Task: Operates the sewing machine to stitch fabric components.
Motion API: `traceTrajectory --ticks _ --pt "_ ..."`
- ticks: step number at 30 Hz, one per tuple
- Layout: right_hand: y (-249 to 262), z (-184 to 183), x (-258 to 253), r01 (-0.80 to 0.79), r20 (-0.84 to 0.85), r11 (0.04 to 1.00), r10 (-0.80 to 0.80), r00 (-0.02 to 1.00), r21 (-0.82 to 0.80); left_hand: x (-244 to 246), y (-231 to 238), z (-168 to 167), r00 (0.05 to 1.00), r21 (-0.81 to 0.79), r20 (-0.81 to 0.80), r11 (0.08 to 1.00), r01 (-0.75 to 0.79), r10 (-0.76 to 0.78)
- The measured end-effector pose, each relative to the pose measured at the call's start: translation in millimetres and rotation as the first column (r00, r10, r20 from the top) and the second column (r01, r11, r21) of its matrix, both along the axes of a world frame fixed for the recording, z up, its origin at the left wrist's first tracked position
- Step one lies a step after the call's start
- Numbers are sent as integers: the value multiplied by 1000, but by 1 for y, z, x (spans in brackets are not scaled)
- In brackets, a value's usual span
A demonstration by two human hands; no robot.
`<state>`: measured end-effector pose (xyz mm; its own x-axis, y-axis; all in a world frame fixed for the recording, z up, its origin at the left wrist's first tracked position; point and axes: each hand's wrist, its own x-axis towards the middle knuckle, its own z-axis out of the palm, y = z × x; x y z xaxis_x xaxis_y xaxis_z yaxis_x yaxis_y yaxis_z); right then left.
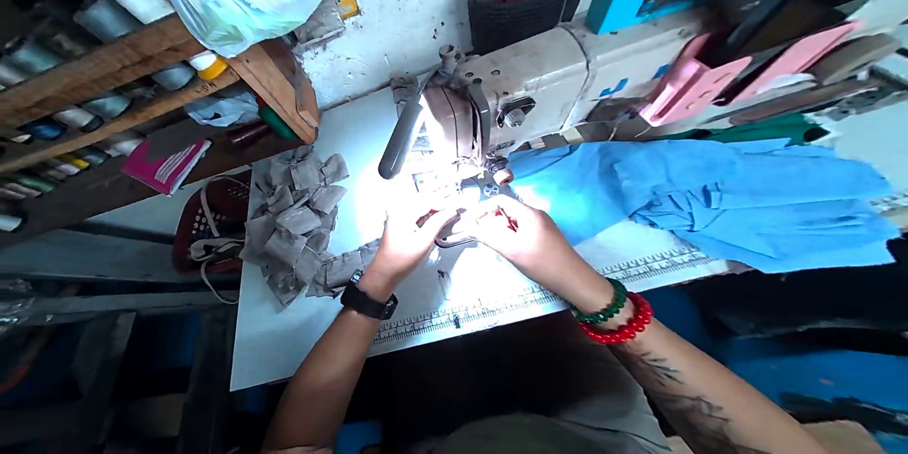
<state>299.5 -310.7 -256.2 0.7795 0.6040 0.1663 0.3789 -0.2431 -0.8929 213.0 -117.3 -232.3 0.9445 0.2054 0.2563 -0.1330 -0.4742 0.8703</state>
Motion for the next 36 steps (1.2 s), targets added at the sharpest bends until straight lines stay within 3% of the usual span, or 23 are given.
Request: traceTrajectory --ticks 6,11,16,20,25,28,30,31,34,36 --pt "0 -1 -2 53 35 999 -53 998 -3 0 2 -2 999 42 24 998 -46 45" --pt "4 -3 -2 -28 25 999 29 999 -37 1 -1 -2 999 35 16 999 -30 29" --pt "5 -4 0 62 40 998 -61 997 -26 2 5 -8 998 61 53 997 -41 38" --pt "8 -8 -1 1 62 1000 0 998 -16 2 -2 -6 999 35 40 999 -14 13" --pt "5 -7 7 -9 -16 1000 9 1000 5 -2 5 -2 993 107 -93 992 -67 77" --pt "5 -3 12 -123 -104 992 123 987 7 -3 3 -4 1000 55 -16 998 13 -13" --pt "7 -3 15 -119 -146 992 122 982 29 -3 2 -3 998 23 -7 998 55 -55" --pt "8 -3 16 -115 -163 993 119 979 35 -3 3 0 997 11 -48 998 60 -60" --pt "9 -2 15 -125 -245 990 135 960 58 -1 10 10 924 -74 -365 993 88 -109" --pt "11 -4 14 -140 -258 984 164 952 108 4 10 7 873 -186 -446 974 128 -199"
